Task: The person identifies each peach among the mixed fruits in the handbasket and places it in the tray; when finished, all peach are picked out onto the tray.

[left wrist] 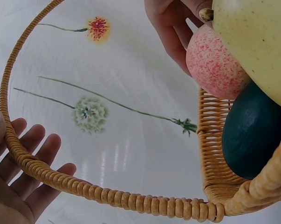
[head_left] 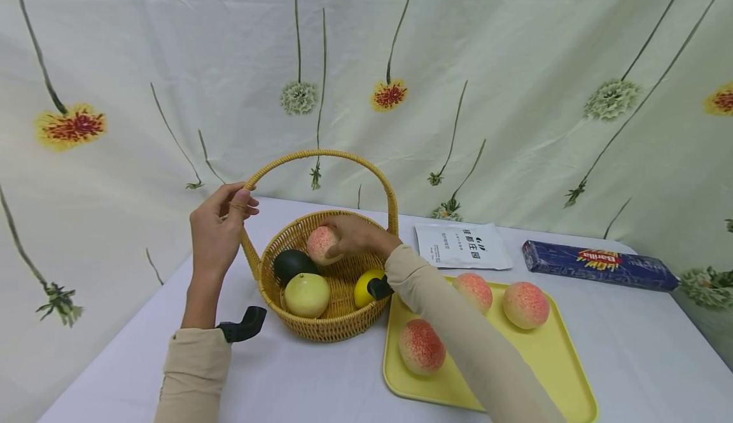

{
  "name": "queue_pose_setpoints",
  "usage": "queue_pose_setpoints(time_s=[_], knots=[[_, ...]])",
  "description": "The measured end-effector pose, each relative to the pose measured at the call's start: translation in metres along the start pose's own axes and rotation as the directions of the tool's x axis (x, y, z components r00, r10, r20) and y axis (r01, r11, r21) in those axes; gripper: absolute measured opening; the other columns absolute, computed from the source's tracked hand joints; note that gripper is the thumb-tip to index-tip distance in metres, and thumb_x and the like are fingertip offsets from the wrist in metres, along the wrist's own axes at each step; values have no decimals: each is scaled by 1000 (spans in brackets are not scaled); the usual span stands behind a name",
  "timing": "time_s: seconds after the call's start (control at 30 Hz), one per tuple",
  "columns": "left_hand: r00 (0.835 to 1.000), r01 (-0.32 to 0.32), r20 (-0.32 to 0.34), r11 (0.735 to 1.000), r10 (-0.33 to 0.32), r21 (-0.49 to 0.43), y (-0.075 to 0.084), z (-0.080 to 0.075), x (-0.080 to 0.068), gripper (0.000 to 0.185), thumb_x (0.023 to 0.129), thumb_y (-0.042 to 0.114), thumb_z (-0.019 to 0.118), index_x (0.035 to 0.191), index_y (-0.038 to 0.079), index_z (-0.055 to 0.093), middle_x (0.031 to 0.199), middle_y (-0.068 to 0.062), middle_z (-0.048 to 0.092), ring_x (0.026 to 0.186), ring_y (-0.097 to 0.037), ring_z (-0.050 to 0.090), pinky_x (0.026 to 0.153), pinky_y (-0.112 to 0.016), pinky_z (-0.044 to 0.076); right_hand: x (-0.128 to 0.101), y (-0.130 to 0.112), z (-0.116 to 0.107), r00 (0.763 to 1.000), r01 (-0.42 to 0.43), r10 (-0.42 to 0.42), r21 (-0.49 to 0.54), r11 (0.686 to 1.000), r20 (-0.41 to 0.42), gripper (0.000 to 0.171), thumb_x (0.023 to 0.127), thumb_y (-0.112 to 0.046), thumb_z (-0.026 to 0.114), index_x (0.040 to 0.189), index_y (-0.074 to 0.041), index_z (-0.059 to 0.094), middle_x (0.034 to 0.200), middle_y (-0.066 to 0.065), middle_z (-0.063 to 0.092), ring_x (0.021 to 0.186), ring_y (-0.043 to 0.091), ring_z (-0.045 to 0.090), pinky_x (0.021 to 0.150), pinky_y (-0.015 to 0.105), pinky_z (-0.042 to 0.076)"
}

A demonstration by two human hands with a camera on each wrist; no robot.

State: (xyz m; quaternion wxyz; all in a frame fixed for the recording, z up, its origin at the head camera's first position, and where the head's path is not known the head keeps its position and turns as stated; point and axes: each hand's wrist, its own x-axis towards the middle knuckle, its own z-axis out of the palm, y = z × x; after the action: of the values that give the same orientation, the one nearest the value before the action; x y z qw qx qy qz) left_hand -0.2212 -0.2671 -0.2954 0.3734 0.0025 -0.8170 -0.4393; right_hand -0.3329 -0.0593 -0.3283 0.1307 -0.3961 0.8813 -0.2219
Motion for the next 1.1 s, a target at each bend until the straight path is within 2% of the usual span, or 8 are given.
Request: queue_pose_setpoints(time_s=[0.2,0.4,0.6,0.87,1.1], knots=[[1000,16,10,1000,-16,-1,0,0,0,31,99,31,51,120,12,65,95,-8,67,79,-1,63,74,-13,49,-2,-3,-5,1000,9,-9,-3,1000,-16,64,86,-20,73,142,-12,44,132,7,53,106,19,56,83,27,49],[1000,-2,0,1000,2,2,0,0,0,34,98,34,51,118,10,65,93,-9,67,78,0,63,74,-12,48,-6,-2,-9,999,39,-39,2,999,-28,64,85,-21,73,142,-12,44,135,7,52,106,18,56,83,26,48],[1000,-8,-8,1000,8,7,-1,2,0,35,98,36,51,117,9,65,92,-7,67,77,1,62,72,-11,48,-15,-1,-12,997,61,-58,69,996,-44,66,84,-18,74,142,-11,44,136,7,52,108,20,56,86,28,49],[1000,-4,-8,1000,5,7,-1,1,0,37,98,36,51,118,8,64,93,-9,68,77,2,62,74,-12,48,-26,6,-14,993,106,-104,48,993,-50,65,84,-19,74,141,-10,44,137,8,51,109,21,56,86,29,48],[1000,-16,-17,1000,16,7,-2,2,0,36,98,38,51,116,10,66,91,-7,67,76,2,62,72,-12,48,-39,12,-10,987,155,-151,82,984,-63,60,83,-16,74,137,-8,47,133,8,52,108,19,56,87,29,49]])
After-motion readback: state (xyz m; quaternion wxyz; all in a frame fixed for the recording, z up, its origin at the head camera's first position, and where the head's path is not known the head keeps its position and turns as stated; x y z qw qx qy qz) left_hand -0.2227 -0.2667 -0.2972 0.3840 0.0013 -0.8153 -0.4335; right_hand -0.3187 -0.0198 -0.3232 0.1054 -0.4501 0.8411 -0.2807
